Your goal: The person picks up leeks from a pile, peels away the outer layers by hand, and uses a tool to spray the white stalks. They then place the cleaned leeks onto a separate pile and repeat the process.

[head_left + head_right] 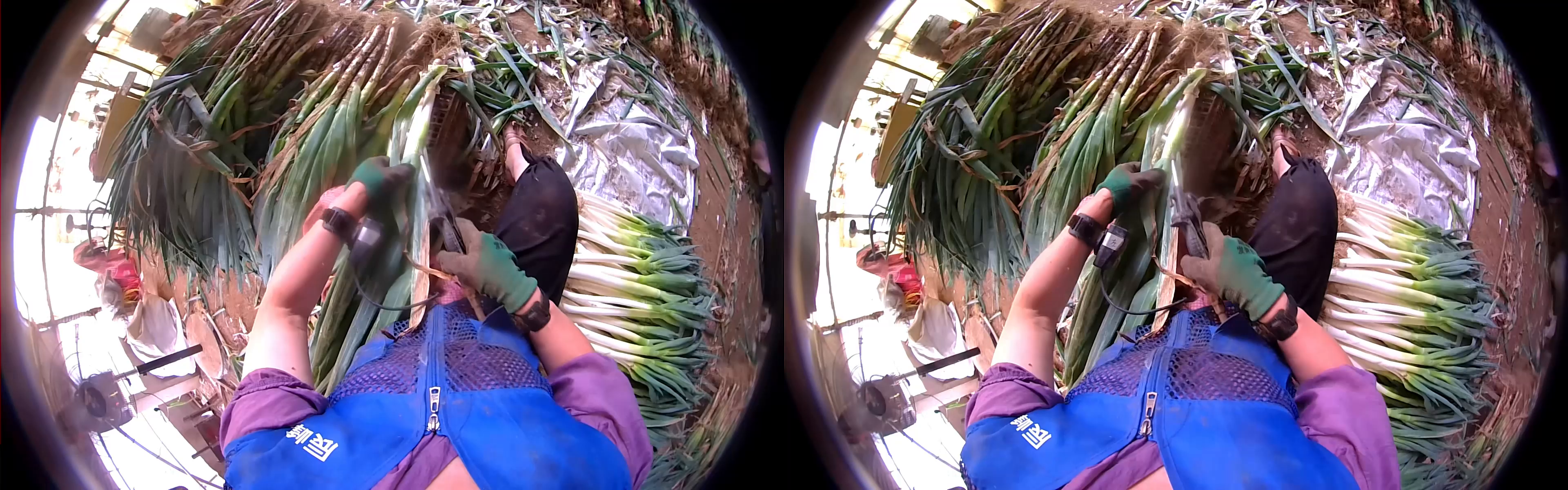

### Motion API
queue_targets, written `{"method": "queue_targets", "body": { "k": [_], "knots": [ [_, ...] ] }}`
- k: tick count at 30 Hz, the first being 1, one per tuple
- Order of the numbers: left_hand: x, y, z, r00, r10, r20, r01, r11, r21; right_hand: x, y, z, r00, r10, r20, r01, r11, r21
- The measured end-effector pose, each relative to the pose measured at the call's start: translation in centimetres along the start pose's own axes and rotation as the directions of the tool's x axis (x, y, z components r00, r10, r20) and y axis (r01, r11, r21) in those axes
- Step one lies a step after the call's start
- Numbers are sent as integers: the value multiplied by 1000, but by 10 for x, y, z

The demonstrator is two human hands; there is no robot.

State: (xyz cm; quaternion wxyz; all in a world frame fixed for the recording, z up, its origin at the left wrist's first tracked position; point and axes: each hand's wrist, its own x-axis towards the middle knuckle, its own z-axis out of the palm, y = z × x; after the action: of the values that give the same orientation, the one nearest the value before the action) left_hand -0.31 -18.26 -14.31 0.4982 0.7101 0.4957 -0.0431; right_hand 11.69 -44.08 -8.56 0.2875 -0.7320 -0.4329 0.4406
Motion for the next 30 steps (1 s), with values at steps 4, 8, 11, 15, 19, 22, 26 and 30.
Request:
{"method": "queue_targets", "body": {
  "k": [4,8,11,15,19,22,26,30],
  "knots": [
    [3,-2,5,1000,-8,-12,8,1000,-10,-17,-1,-2,999,0,50,-1,1000,4],
    [12,-8,9,999,38,-27,-37,999,30,-13,-8,-7,1000,-7,28,6,1000,5],
    [2,-4,6,1000,-14,6,14,998,-55,20,-1,-8,998,-5,-66,5,1000,2],
    [-3,-7,4,999,-15,48,16,1000,-21,108,20,-17,983,54,-173,-46,998,48],
    [-24,3,-7,995,23,100,-19,999,-37,122,6,-24,991,100,-91,-83,981,175],
    [-29,-4,-8,971,21,237,92,885,-456,92,4,-15,996,-38,-82,43,997,60],
    [-50,3,-7,930,71,360,195,734,-651,102,-9,-30,996,12,-89,-8,999,47],
    [-35,-24,-13,883,311,351,46,687,-725,138,24,-26,991,64,-119,-38,977,211]
  ]
}}
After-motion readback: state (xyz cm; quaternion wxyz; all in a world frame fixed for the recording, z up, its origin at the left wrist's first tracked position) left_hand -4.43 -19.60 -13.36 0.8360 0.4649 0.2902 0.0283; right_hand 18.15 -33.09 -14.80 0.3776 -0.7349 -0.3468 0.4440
